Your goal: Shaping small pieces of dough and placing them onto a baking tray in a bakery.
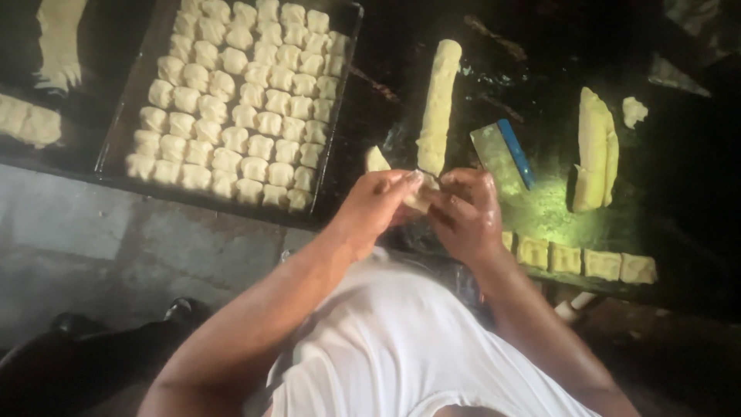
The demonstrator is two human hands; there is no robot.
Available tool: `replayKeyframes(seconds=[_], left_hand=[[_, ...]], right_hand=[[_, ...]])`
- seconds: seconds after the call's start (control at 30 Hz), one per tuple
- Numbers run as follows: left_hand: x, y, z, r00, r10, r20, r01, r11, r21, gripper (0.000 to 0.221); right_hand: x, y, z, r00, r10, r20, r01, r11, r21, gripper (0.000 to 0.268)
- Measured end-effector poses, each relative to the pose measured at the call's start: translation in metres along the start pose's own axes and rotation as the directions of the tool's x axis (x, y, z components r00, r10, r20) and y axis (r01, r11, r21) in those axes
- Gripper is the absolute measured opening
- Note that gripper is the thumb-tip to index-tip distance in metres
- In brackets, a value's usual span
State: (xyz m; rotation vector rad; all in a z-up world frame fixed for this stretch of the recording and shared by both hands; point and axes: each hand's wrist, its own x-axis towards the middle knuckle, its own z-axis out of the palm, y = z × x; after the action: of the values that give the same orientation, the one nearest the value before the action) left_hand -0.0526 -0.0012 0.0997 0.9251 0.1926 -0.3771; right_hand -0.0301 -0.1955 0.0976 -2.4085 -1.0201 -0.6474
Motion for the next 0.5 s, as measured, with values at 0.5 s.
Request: replayKeyframes(seconds=[0.5], left_hand=[[-0.011,-0.017,0.007,0.885,0.426,0.188,-0.461,0.748,0.477,0.015]], right_hand=[[0.032,0.032,-0.042,0.491,0.512,0.704,-0.869,0.237,0.434,0.023]])
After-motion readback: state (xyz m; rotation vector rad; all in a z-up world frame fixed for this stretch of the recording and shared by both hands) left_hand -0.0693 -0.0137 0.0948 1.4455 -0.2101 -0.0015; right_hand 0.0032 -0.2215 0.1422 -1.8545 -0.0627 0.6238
